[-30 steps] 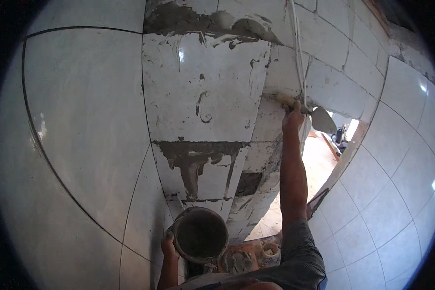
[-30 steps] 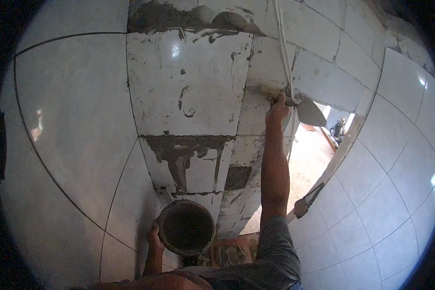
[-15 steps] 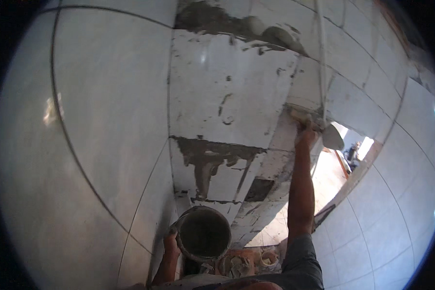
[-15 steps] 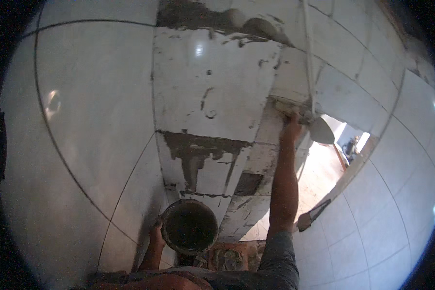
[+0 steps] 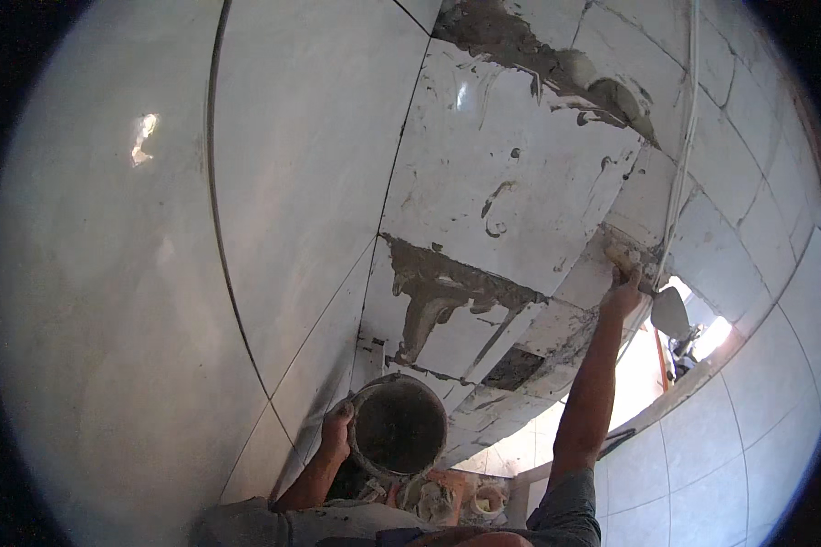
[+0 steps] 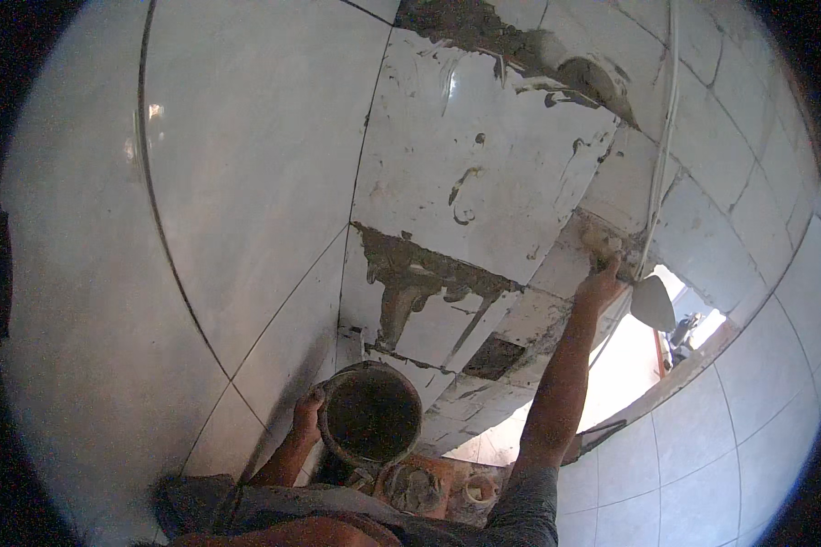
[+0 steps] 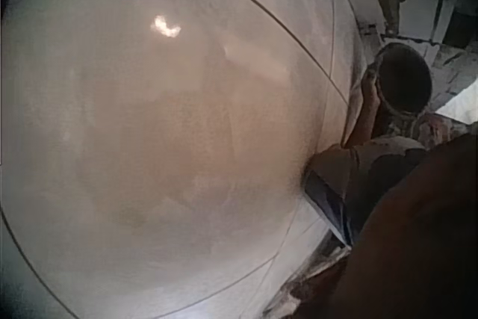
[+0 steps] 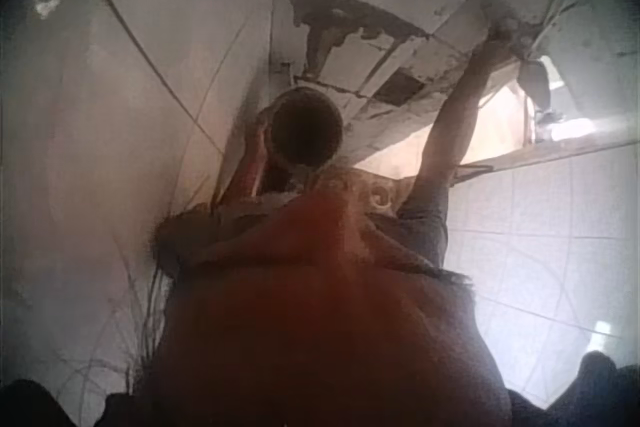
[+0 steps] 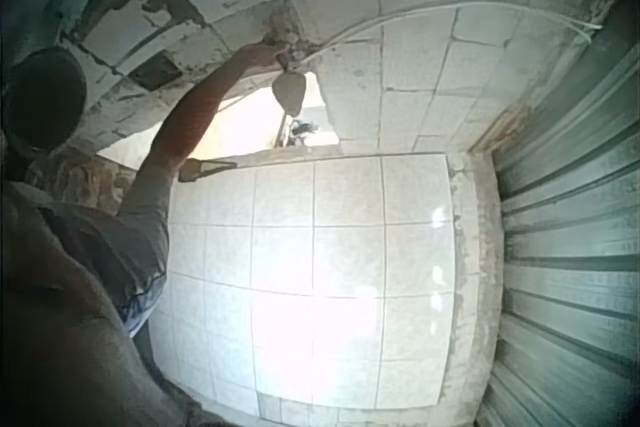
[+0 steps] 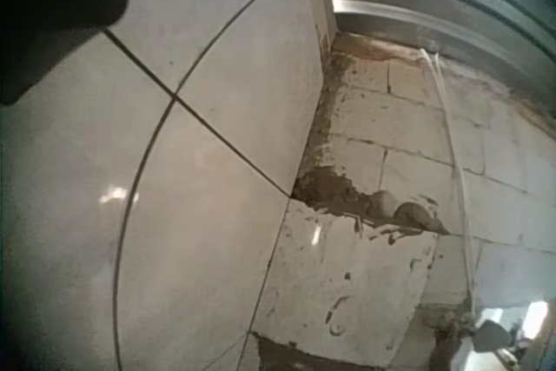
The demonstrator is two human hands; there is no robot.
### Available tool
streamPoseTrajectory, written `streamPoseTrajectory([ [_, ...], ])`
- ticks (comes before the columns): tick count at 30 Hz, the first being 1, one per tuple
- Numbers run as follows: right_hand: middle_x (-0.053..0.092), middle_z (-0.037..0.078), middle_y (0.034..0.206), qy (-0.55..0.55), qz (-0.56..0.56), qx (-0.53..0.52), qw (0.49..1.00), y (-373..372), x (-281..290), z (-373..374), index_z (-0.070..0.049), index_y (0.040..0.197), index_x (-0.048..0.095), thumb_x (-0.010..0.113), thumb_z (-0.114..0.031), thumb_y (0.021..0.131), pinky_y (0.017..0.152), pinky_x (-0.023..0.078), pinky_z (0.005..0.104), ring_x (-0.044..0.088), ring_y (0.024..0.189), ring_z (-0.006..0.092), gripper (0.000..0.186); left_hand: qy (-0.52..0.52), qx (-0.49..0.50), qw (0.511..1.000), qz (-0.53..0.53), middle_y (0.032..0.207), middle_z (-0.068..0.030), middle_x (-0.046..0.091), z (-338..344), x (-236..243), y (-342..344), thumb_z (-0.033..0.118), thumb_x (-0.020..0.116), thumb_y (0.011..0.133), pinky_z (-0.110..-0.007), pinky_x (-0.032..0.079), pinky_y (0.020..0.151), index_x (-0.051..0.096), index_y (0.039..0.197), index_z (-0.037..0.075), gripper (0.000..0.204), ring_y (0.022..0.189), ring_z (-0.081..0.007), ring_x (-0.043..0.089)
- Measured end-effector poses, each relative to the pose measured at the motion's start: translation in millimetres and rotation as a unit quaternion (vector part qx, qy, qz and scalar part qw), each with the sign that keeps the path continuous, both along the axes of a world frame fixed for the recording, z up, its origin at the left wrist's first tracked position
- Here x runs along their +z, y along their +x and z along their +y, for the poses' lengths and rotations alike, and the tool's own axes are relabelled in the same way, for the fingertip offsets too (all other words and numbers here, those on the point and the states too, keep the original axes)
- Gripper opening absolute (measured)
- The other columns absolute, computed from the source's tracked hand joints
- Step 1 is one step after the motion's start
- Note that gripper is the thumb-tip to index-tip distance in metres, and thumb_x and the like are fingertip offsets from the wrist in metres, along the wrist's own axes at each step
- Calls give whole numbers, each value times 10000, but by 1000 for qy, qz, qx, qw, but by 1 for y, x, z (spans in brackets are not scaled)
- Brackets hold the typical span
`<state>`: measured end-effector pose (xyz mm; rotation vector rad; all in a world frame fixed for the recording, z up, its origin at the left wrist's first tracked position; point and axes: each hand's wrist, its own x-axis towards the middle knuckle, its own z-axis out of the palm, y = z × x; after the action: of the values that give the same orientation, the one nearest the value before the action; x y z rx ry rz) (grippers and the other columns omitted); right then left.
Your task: The person applies mortar to a wall using a trowel from a bucket. Afterward, the person sits down, spreads mortar onto a tile using a trowel, and lifts the prepared tile by hand.
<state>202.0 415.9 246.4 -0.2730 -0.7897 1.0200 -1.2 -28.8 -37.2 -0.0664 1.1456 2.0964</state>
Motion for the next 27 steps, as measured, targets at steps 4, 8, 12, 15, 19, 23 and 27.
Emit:
streamPoseTrajectory([
  [4,580,136,1000,10,-22,6,1000,-10,-4,14,70,1040,545,594,-231,829,757,494,358,574,897,247,371,0,-11,1000,24,1019,-107,585,3,-4,5,191,584,797,-382,452,808,545,1078,-6,345,912,-246,564],
  [8,573,134,1012,-5,-38,16,999,-10,3,-22,53,1080,523,572,-247,844,743,490,376,565,920,259,385,-36,4,999,10,1016,-113,581,4,-14,5,245,597,808,-374,455,797,549,1069,-7,367,901,-254,566],
  [12,556,151,1029,-33,8,-4,999,14,-12,-31,91,1118,474,575,-187,840,705,507,343,570,881,249,406,-46,-51,997,25,1028,-124,571,7,-22,-4,271,593,816,-382,447,828,533,1092,-15,401,930,-267,559],
  [15,545,164,1002,20,-88,-100,991,25,-56,-23,68,1153,460,549,-175,833,812,442,344,517,952,240,412,-7,-57,998,-34,1082,-141,545,10,-50,-20,272,580,828,-405,434,868,495,1141,-20,436,986,-286,536],
  [19,553,166,949,27,-345,-164,924,42,-120,-94,20,1158,450,576,-150,778,749,441,326,529,868,230,435,-18,-35,999,-2,1157,-164,499,4,-53,-21,254,558,843,-426,413,907,447,1193,-27,463,1037,-307,507],
  [23,607,161,911,-48,-538,-166,825,54,-167,-141,14,1108,492,587,-154,767,735,458,363,598,843,273,392,-142,-68,988,2,1248,-171,442,9,-26,-12,307,466,885,-442,351,955,370,1267,-17,509,1130,-323,440],
  [27,598,215,966,5,-580,-198,790,63,-176,-137,1,1109,498,645,-230,755,760,459,404,580,925,359,448,-47,-95,993,43,1263,-176,425,2,-78,-31,304,455,883,-444,327,969,360,1277,-18,517,1151,-318,415],
])
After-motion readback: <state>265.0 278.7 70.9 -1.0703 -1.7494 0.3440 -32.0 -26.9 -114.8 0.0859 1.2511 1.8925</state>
